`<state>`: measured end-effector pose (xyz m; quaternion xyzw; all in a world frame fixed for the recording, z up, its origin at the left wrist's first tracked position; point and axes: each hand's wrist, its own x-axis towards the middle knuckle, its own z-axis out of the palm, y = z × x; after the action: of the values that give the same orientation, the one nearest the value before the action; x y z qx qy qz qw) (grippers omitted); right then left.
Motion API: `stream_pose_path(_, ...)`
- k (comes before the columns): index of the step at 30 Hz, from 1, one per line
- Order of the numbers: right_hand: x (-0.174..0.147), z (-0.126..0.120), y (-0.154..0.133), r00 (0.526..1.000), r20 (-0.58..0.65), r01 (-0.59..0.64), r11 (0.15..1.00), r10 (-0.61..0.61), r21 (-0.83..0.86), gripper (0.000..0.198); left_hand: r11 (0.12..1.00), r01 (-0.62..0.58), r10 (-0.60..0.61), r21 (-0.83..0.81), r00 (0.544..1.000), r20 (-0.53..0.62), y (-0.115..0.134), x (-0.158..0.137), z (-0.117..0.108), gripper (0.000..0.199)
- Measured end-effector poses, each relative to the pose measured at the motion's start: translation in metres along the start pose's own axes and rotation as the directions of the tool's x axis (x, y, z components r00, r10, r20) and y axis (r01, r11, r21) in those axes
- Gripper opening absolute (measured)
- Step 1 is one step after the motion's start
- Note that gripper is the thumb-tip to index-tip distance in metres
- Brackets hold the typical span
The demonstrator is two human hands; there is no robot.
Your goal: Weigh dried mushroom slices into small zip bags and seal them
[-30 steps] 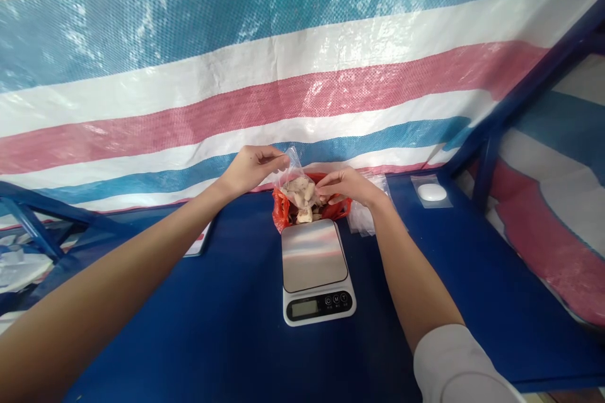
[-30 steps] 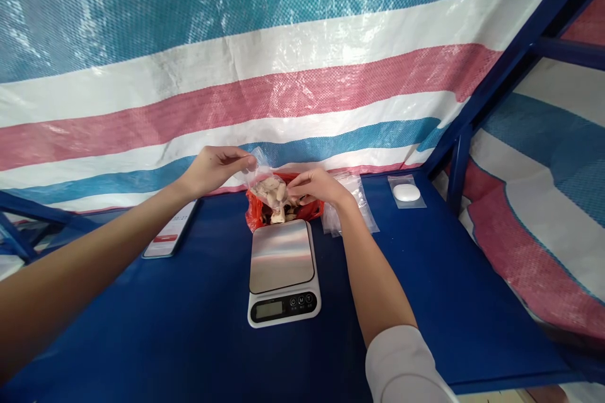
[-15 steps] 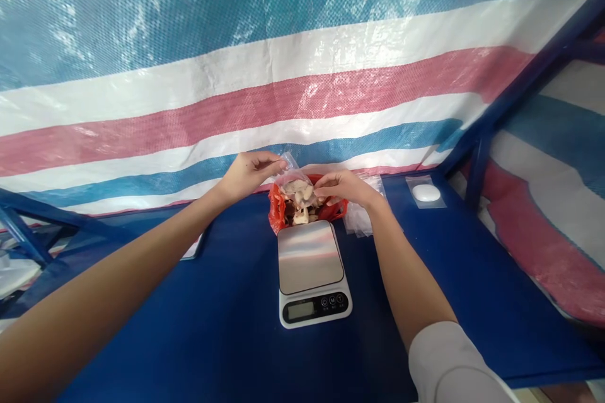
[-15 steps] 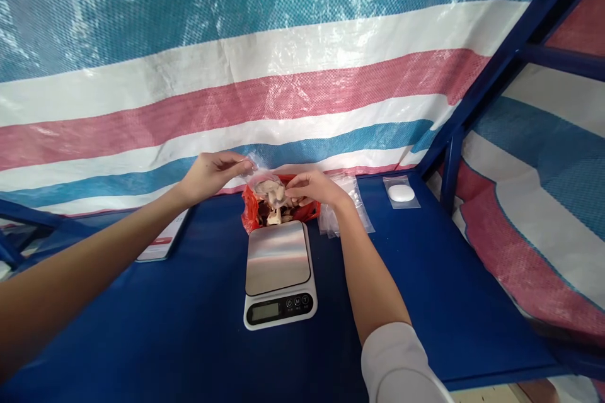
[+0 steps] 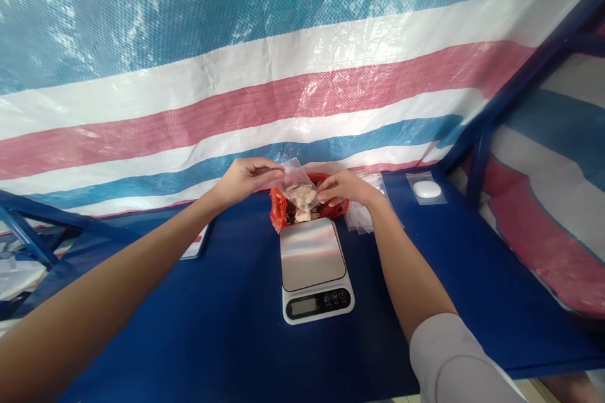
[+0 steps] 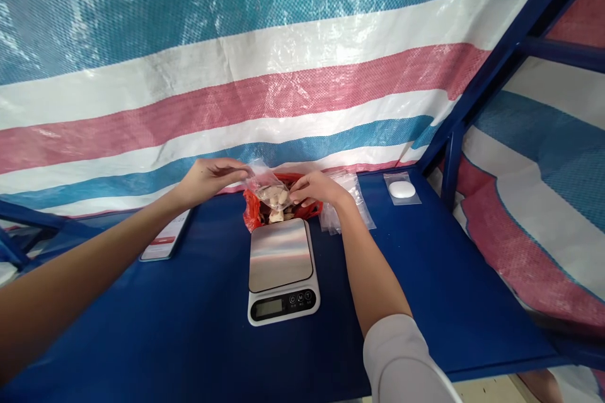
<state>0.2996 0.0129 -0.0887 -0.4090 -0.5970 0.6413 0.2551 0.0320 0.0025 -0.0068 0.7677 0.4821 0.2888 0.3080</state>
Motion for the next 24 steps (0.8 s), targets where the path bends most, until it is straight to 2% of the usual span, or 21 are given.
stream_pose_path(4,-0.001,-0.002,-0.002,0.999,-0.038,-0.031,0.999,0.032,0.030,0.014,0.997,0.070,-0.072,0.045,0.995,0.061,-0.007,-0.003,-0.008,0.057)
stream_pose_path(9,-0.001,-0.003,-0.002,0.997,-0.077,-0.020,0.998,0.025,0.060,0.015,0.997,0.015,-0.017,0.073,1.000,0.023,-0.012,0.002,-0.012,0.051)
stream_pose_path(14,0.000,-0.002,-0.002,0.996,-0.092,0.013,0.997,-0.006,0.078,0.017,0.999,-0.032,0.032,0.016,0.999,-0.003,-0.008,0.009,-0.009,0.047)
stream_pose_path(20,-0.002,-0.002,-0.004,0.992,-0.127,0.006,1.000,-0.003,0.021,0.015,1.000,0.024,-0.024,-0.002,0.998,0.053,-0.012,0.005,-0.013,0.050)
stream_pose_path(24,-0.005,0.001,-0.007,0.993,-0.117,-0.018,1.000,0.016,-0.014,0.019,1.000,0.012,-0.013,0.020,0.999,0.049,-0.011,0.002,-0.013,0.048)
